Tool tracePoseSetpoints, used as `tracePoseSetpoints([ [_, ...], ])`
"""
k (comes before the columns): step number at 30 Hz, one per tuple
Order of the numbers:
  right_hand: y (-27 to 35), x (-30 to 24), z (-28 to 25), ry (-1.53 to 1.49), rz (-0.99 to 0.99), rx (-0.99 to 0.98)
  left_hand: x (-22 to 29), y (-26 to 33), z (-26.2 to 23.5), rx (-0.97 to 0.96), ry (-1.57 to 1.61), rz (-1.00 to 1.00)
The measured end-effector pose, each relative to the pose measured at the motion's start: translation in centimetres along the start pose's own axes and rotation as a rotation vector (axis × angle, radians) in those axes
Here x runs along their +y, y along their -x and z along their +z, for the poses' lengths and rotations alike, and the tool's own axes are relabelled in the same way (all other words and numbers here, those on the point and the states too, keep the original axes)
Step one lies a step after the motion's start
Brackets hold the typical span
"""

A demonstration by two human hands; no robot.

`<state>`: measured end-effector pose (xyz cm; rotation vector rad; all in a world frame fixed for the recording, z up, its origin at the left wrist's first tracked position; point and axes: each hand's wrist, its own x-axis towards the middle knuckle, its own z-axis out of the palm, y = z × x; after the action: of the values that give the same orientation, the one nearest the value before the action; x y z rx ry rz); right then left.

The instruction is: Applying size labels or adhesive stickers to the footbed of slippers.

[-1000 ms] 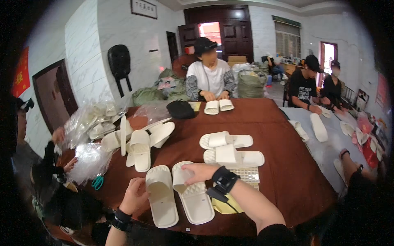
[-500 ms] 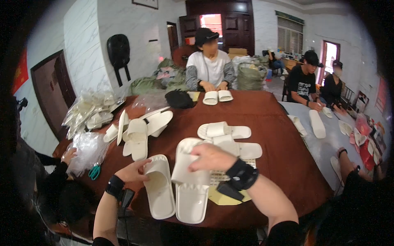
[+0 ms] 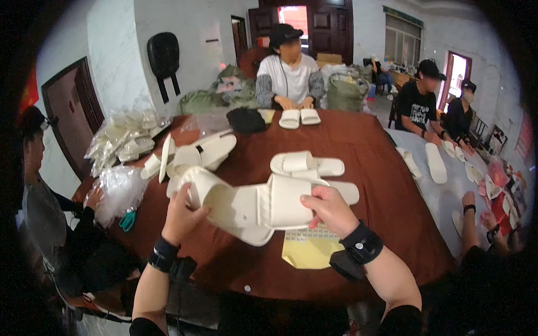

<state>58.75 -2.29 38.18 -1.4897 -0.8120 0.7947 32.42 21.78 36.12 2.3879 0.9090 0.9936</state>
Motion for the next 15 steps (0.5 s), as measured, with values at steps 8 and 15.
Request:
tracePoseSetpoints([
  [8, 3.6, 1.6, 1.8, -0.281, 0.023, 0.08, 3.1, -0.2, 1.3, 0.079, -0.079, 0.044],
  [15, 5.2, 1.8, 2.4, -0.416, -0.035, 0.078, 5.9, 0.5, 3.7, 0.078, 0.057, 0.102],
])
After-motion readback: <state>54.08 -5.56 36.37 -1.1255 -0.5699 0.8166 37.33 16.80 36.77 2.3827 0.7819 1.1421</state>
